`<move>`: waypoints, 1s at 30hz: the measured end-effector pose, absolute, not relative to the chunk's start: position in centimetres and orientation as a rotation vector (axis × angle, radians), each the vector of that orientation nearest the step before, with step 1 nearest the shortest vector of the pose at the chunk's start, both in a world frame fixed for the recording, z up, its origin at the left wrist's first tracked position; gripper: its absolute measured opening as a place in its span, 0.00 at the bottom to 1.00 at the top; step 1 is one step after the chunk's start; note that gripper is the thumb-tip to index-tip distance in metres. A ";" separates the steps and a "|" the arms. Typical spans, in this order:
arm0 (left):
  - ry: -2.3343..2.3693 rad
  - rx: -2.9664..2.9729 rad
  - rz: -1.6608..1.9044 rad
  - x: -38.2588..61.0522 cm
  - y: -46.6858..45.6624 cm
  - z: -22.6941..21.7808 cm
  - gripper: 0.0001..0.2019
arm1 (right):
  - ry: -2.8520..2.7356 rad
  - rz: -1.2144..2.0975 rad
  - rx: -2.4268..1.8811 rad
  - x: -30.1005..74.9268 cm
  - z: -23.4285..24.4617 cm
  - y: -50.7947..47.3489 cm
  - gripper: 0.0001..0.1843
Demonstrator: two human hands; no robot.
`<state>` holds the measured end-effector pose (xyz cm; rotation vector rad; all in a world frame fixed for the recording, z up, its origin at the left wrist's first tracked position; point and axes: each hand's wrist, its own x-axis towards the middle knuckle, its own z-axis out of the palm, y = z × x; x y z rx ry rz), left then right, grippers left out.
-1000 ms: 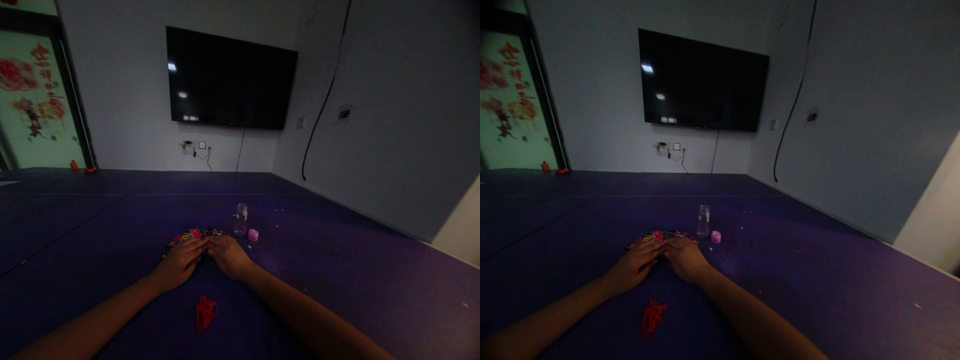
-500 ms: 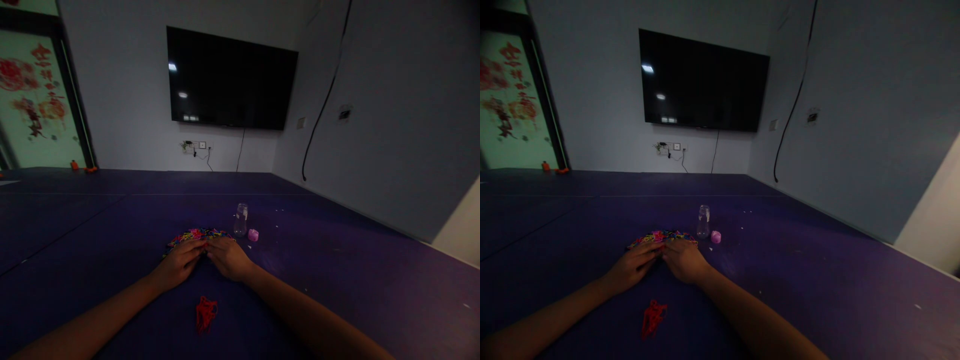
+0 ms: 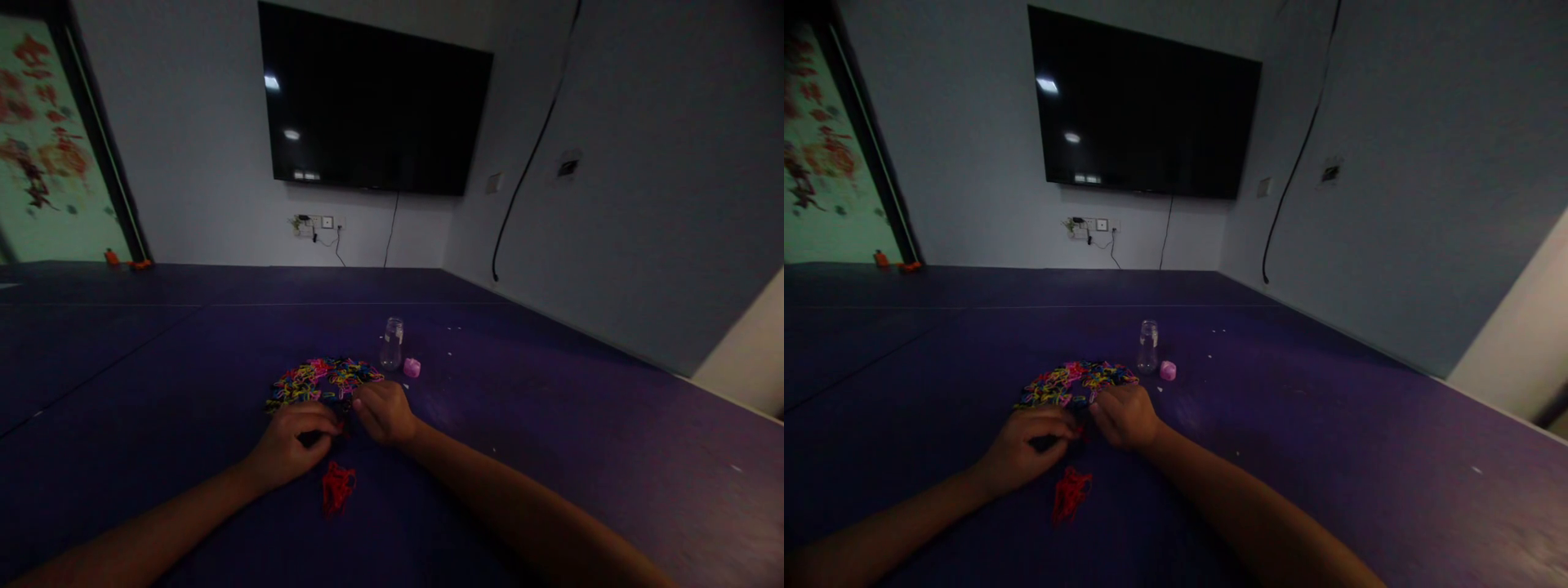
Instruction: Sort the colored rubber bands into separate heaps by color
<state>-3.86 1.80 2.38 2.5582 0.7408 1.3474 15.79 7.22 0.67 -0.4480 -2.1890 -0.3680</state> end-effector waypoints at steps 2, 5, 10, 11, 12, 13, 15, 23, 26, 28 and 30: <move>0.714 2.491 1.275 -3.6 1.5 2.6 0.08 | -2.128 -0.315 -0.541 15.9 0.7 7.3 0.22; 0.704 2.438 1.187 -3.4 1.0 2.8 0.06 | -2.101 -0.263 -0.617 15.9 0.8 7.4 0.23; 0.708 2.366 1.081 -3.5 0.1 3.2 0.06 | -2.171 -0.221 -0.669 15.7 1.0 7.2 0.25; 0.705 2.341 1.077 -3.5 0.1 3.2 0.07 | -2.184 -0.207 -0.691 15.7 1.0 7.1 0.25; 0.710 2.319 1.080 -3.5 0.1 3.1 0.07 | -2.194 -0.189 -0.721 15.7 1.1 7.0 0.26; 0.727 2.304 1.091 -3.5 0.1 3.0 0.07 | -2.202 -0.165 -0.758 15.7 1.1 7.0 0.26; 0.797 2.296 1.149 -3.7 0.5 2.9 0.08 | -2.193 -0.106 -0.861 15.7 1.2 7.0 0.27; 1.140 2.592 1.551 -6.9 4.6 2.5 0.10 | -1.849 0.214 -1.122 15.8 0.6 9.4 0.21; 1.197 2.805 1.432 -7.7 6.1 2.2 0.11 | -1.810 0.272 -1.137 15.8 0.1 10.3 0.17; 1.208 2.868 1.328 -7.8 6.7 2.0 0.11 | -1.841 0.268 -1.168 15.9 -0.1 10.6 0.18; 1.200 2.904 1.238 -7.7 7.0 1.6 0.11 | -1.925 0.245 -1.182 15.8 -0.3 10.8 0.21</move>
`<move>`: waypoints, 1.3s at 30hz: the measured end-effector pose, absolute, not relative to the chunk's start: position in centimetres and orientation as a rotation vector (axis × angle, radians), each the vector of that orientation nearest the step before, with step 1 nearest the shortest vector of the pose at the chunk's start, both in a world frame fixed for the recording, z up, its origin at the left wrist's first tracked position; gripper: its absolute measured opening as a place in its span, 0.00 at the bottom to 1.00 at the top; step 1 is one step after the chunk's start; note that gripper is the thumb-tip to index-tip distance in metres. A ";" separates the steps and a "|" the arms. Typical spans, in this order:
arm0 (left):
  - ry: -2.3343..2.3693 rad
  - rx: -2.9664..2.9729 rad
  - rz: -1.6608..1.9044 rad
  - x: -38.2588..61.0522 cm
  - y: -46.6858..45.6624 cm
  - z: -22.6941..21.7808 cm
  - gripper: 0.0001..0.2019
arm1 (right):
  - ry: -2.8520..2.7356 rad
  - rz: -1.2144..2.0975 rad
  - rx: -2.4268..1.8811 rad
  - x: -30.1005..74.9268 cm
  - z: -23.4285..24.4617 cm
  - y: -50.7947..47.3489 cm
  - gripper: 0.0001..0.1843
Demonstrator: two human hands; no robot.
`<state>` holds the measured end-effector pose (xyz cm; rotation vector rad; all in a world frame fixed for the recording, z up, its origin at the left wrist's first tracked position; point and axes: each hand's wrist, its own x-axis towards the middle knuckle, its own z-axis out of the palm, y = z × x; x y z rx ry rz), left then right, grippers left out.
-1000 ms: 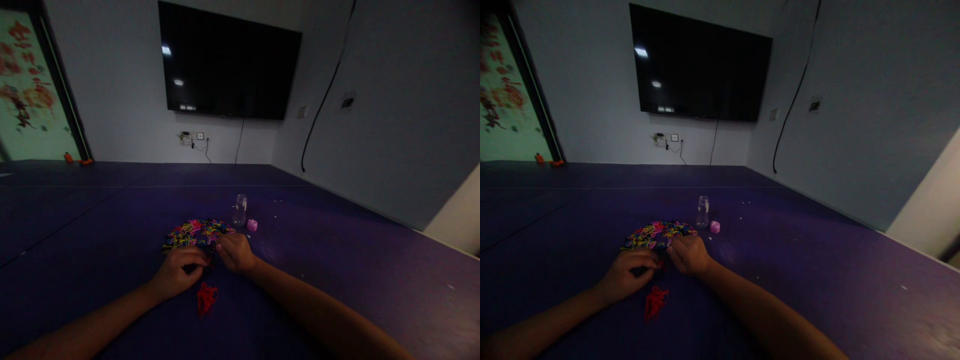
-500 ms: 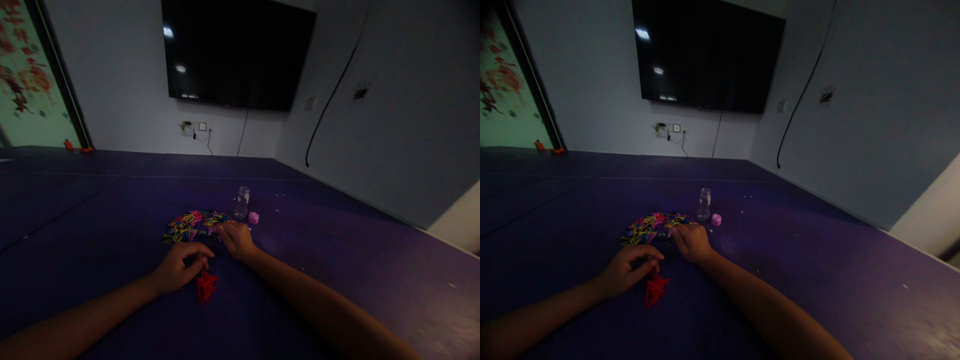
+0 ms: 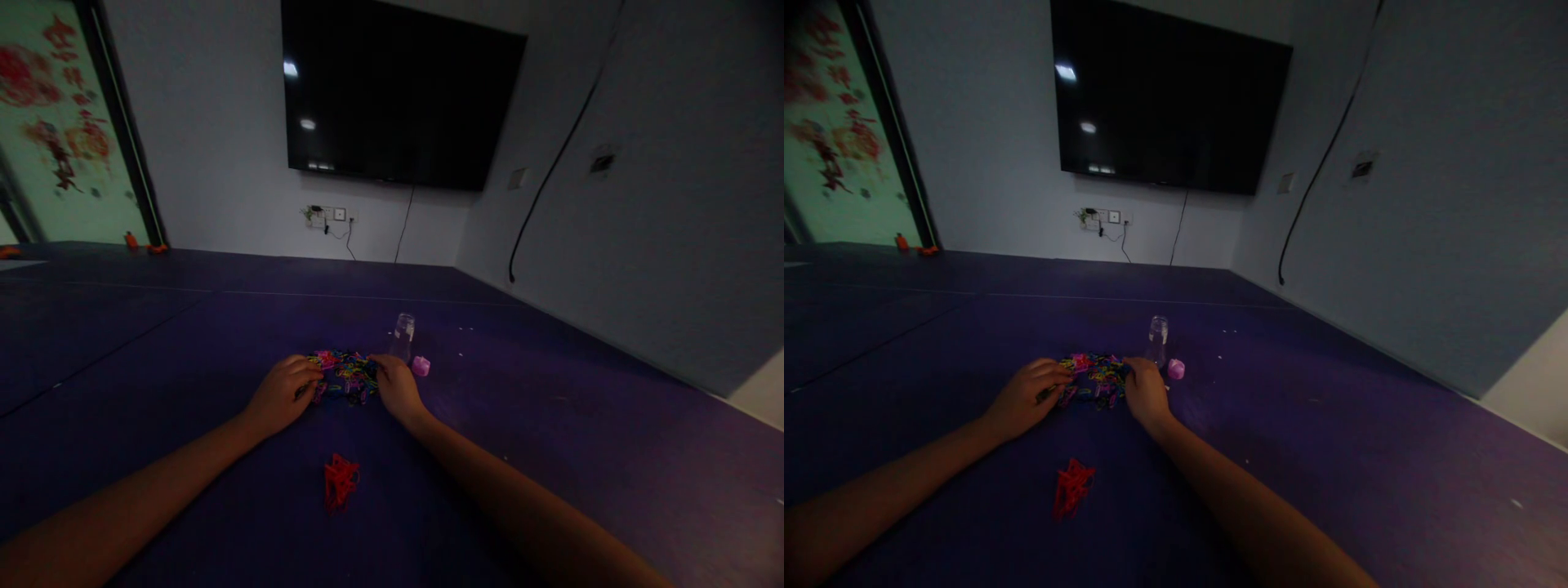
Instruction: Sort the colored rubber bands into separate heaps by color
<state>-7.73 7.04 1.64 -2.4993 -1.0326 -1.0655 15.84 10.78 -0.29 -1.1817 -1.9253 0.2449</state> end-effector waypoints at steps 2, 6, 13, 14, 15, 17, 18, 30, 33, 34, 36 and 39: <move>-1.024 -2.536 -1.001 -7.6 7.2 1.3 0.12 | -2.033 0.201 -1.166 15.8 -0.4 10.8 0.22; -1.056 -2.589 -0.873 -7.6 7.2 0.8 0.14 | -2.188 0.090 -1.131 15.5 -0.4 10.6 0.23; -1.259 -2.603 -0.719 -7.9 7.7 0.1 0.22 | -2.314 0.062 -1.150 15.1 -0.7 10.2 0.22; -1.278 -2.603 -0.708 -7.9 7.8 0.1 0.22 | -2.314 0.062 -1.154 15.1 -0.7 10.2 0.22; -1.295 -2.601 -0.697 -7.9 7.9 0.0 0.23 | -2.311 0.061 -1.158 15.0 -0.6 10.2 0.22; -1.322 -2.597 -0.674 -7.9 8.1 -0.1 0.23 | -2.299 0.056 -1.157 15.0 -0.5 10.1 0.21; -1.331 -2.593 -0.663 -7.9 8.1 -0.1 0.23 | -2.296 0.054 -1.150 15.0 -0.4 10.1 0.20; -1.391 -2.355 -0.878 -8.6 8.7 -0.3 0.17 | -2.333 0.028 -1.067 15.0 0.0 10.2 0.16; -1.312 -2.445 -0.820 -8.3 8.6 -0.1 0.18 | -2.324 0.028 -1.054 14.9 -0.2 10.3 0.16; -1.291 -2.482 -0.777 -8.2 8.5 0.0 0.19 | -2.317 0.026 -1.055 14.8 -0.2 10.3 0.15; -1.291 -2.533 -0.686 -7.9 8.4 0.1 0.20 | -2.308 0.023 -1.057 14.8 -0.3 10.4 0.16; -1.361 -2.545 -0.602 -7.8 8.5 0.0 0.20 | -2.317 0.029 -1.052 14.8 -0.2 10.3 0.16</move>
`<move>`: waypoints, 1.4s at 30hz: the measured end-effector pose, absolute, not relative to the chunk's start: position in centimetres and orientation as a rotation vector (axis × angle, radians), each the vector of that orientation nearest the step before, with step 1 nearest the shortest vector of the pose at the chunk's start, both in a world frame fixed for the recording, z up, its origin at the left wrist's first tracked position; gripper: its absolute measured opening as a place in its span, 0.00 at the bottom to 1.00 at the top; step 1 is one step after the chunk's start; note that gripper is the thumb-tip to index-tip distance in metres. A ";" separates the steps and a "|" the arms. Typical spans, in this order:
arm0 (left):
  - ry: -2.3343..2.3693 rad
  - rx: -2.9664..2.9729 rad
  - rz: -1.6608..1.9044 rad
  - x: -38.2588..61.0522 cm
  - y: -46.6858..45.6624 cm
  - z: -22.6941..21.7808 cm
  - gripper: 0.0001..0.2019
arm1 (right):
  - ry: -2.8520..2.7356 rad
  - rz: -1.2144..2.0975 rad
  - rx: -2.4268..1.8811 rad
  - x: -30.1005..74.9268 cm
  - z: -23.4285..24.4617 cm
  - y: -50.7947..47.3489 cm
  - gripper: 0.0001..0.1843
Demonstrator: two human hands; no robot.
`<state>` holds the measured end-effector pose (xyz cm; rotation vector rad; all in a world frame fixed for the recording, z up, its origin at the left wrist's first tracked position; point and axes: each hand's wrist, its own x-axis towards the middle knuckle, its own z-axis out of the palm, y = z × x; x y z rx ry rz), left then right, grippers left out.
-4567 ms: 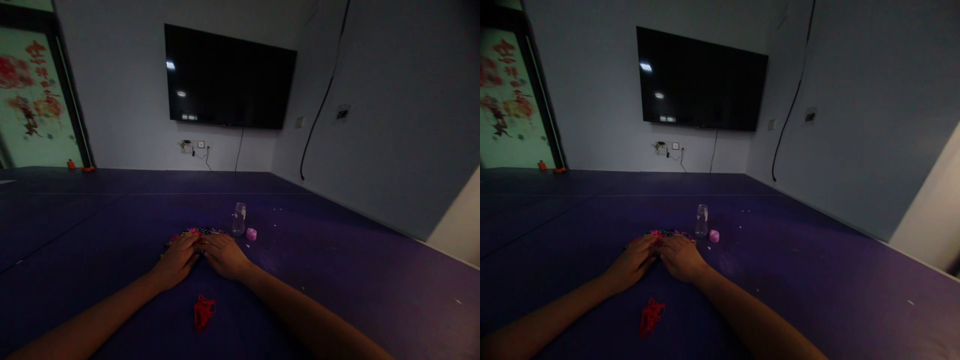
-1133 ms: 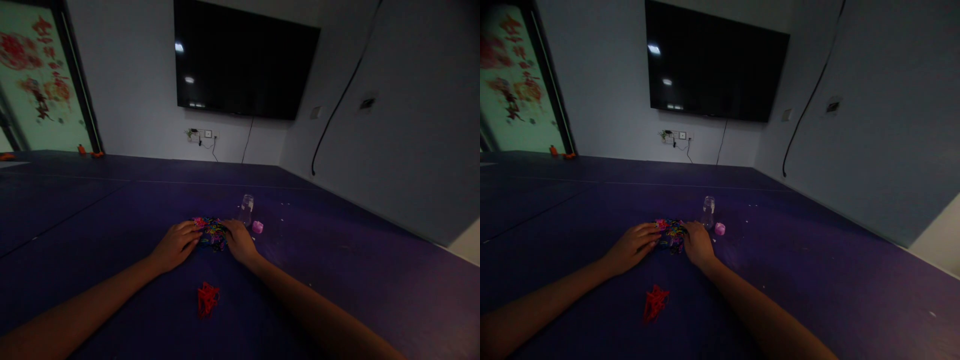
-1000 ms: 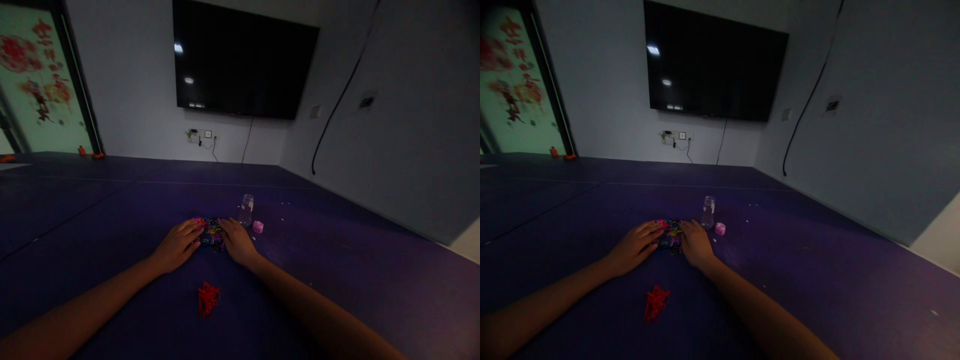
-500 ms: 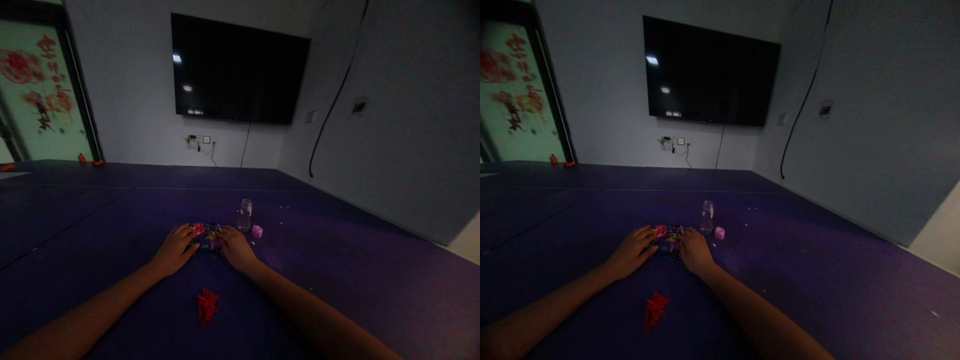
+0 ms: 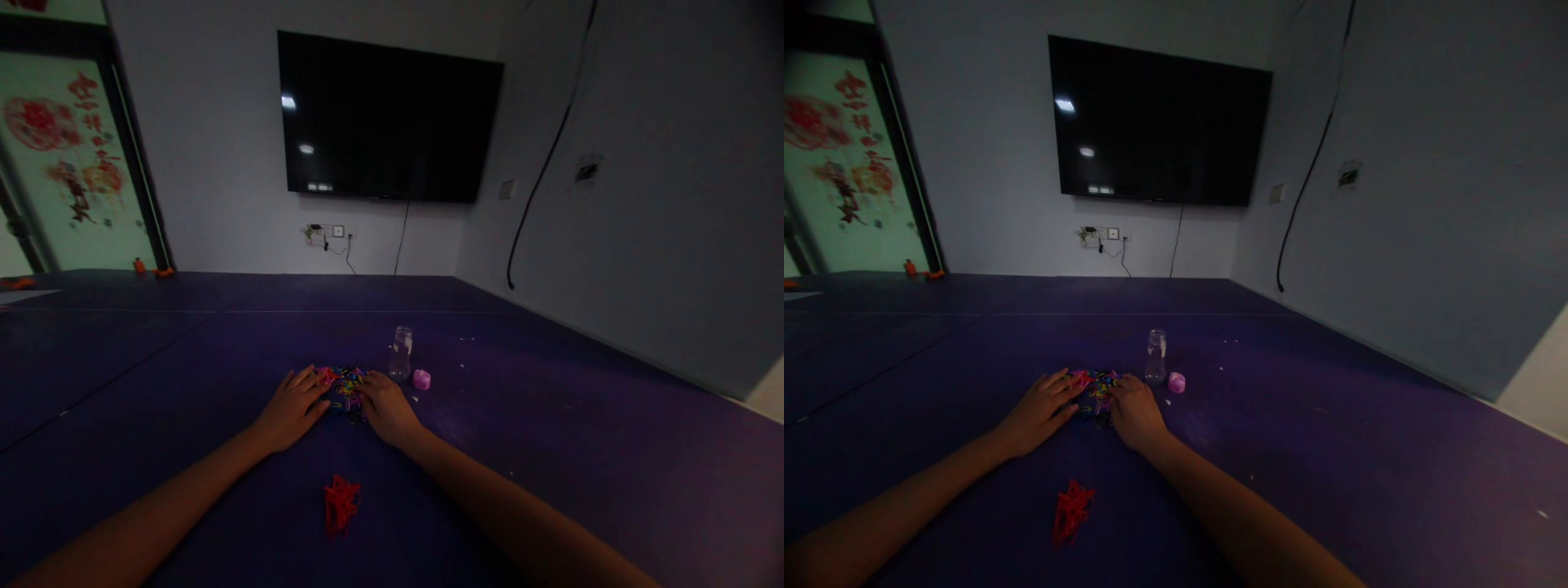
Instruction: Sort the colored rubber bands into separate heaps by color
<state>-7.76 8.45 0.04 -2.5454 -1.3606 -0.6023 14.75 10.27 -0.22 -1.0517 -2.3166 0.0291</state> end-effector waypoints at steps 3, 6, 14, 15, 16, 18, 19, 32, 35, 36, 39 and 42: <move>-1.399 -2.521 -0.604 -7.9 8.5 0.0 0.19 | -2.313 0.034 -1.068 14.7 -0.1 10.1 0.16; -1.381 -2.487 -0.676 -8.0 8.4 0.0 0.17 | -2.307 0.037 -1.078 14.7 -0.1 10.0 0.15; -1.411 -2.361 -0.749 -8.0 7.7 0.8 0.12 | -2.335 0.060 -1.098 14.6 0.0 10.0 0.16; -1.436 -2.344 -0.733 -8.0 7.7 0.8 0.13 | -2.338 0.063 -1.101 14.6 0.0 10.0 0.16; -1.455 -2.334 -0.719 -8.0 7.7 0.9 0.13 | -2.341 0.066 -1.102 14.6 0.1 9.9 0.16; -1.464 -2.349 -0.695 -8.0 7.7 0.8 0.15 | -2.343 0.068 -1.102 14.6 0.1 9.9 0.16; -1.458 -2.375 -0.682 -8.1 7.8 0.8 0.16 | -2.342 0.067 -1.100 14.6 0.1 9.9 0.16; -1.499 -2.563 -0.458 -7.8 8.9 0.3 0.24 | -2.350 0.052 -1.080 14.5 0.1 9.9 0.16; -1.531 -2.558 -0.446 -7.5 9.2 0.5 0.24 | -2.353 0.042 -1.084 14.5 0.0 10.0 0.17; -1.544 -2.562 -0.438 -7.4 9.3 0.6 0.24 | -2.353 0.038 -1.086 14.5 0.0 10.0 0.17; -1.563 -2.574 -0.426 -7.5 9.4 0.5 0.24 | -2.355 0.031 -1.099 14.4 0.0 10.0 0.17; -1.555 -2.583 -0.445 -7.7 9.5 0.4 0.24 | -2.354 0.034 -1.107 14.4 0.1 9.8 0.17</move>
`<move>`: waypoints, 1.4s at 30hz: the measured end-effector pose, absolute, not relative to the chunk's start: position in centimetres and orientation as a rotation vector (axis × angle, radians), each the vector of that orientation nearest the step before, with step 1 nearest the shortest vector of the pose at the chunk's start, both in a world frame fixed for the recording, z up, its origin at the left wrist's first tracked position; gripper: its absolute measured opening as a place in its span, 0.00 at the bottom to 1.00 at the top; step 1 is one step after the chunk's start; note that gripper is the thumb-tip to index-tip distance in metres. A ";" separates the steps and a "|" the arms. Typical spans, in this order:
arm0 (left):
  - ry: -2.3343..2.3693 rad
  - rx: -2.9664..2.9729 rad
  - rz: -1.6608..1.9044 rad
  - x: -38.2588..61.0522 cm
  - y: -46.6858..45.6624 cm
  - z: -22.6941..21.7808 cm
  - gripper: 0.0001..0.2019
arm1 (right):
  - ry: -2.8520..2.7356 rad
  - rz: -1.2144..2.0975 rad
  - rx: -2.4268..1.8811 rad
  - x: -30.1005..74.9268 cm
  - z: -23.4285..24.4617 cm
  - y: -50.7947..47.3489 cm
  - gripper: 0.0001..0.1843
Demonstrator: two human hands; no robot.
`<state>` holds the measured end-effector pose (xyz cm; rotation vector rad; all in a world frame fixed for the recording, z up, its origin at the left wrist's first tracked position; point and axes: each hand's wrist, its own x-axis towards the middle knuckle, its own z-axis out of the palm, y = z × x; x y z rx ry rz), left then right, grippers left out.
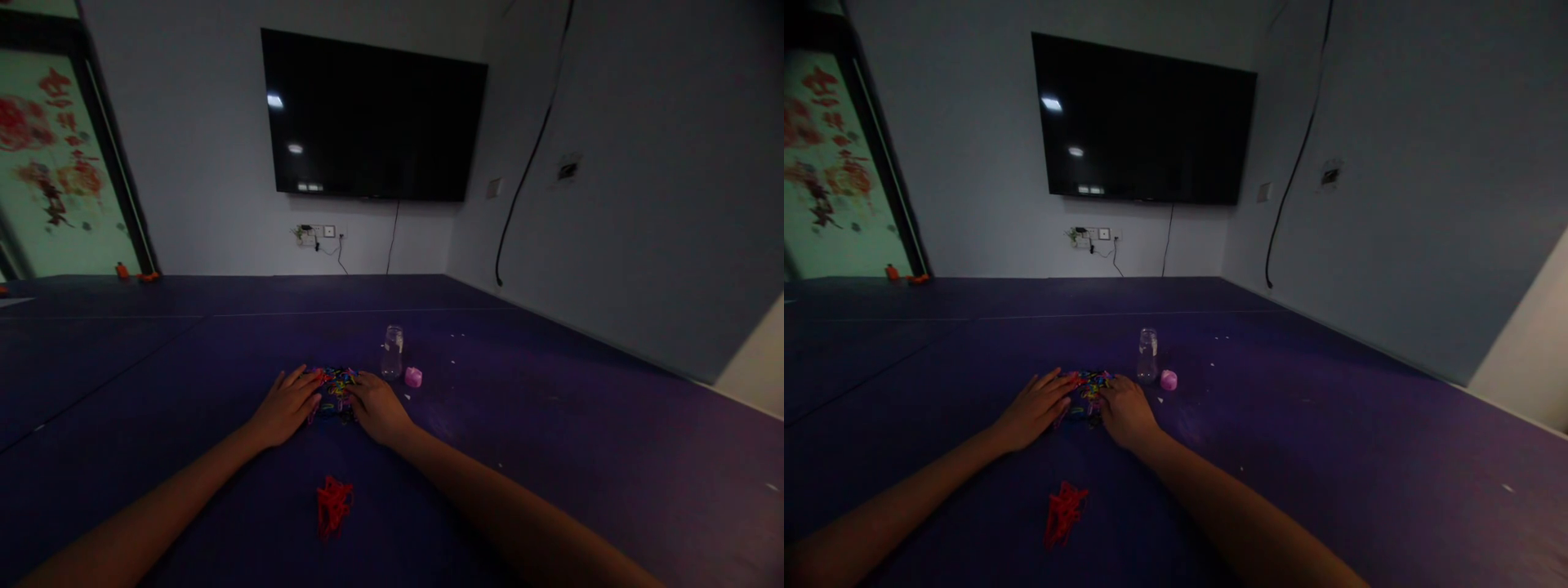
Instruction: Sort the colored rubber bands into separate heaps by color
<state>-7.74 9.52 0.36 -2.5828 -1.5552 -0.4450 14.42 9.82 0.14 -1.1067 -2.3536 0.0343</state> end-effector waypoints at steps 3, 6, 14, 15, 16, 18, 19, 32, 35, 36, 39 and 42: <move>-1.527 -2.591 -0.478 -8.0 9.6 0.2 0.24 | -2.353 0.051 -1.101 14.5 0.3 9.7 0.17; -1.478 -2.597 -0.522 -8.1 9.6 0.0 0.23 | -2.356 0.062 -1.108 14.5 0.3 9.7 0.17; -1.343 -2.599 -0.645 -8.0 9.1 0.2 0.21 | -2.353 0.070 -1.127 14.7 0.0 9.8 0.17; -1.339 -2.596 -0.652 -8.0 9.1 0.2 0.21 | -2.356 0.073 -1.122 14.7 0.0 9.9 0.17; -1.334 -2.590 -0.663 -8.1 9.1 0.2 0.21 | -2.360 0.075 -1.115 14.7 -0.1 9.9 0.17; -1.314 -2.578 -0.695 -8.1 9.1 0.1 0.21 | -2.365 0.077 -1.105 14.7 -0.1 9.9 0.17; -1.298 -2.573 -0.714 -8.2 9.0 0.1 0.20 | -2.365 0.077 -1.103 14.7 -0.1 9.9 0.17; -1.115 -2.615 -0.768 -8.0 8.6 0.0 0.22 | -2.358 -0.010 -0.972 14.6 0.3 9.3 0.19; -1.071 -2.640 -0.739 -7.8 8.2 0.0 0.23 | -2.426 -0.061 -0.860 14.4 0.5 8.9 0.23; -1.053 -2.648 -0.734 -7.7 8.1 0.1 0.23 | -2.443 -0.073 -0.834 14.4 0.6 8.8 0.23; -1.006 -2.674 -0.722 -7.6 7.9 0.2 0.24 | -2.459 -0.091 -0.811 14.3 0.6 8.6 0.23; -0.988 -2.691 -0.699 -7.6 7.9 0.2 0.25 | -2.469 -0.099 -0.810 14.4 0.6 8.6 0.21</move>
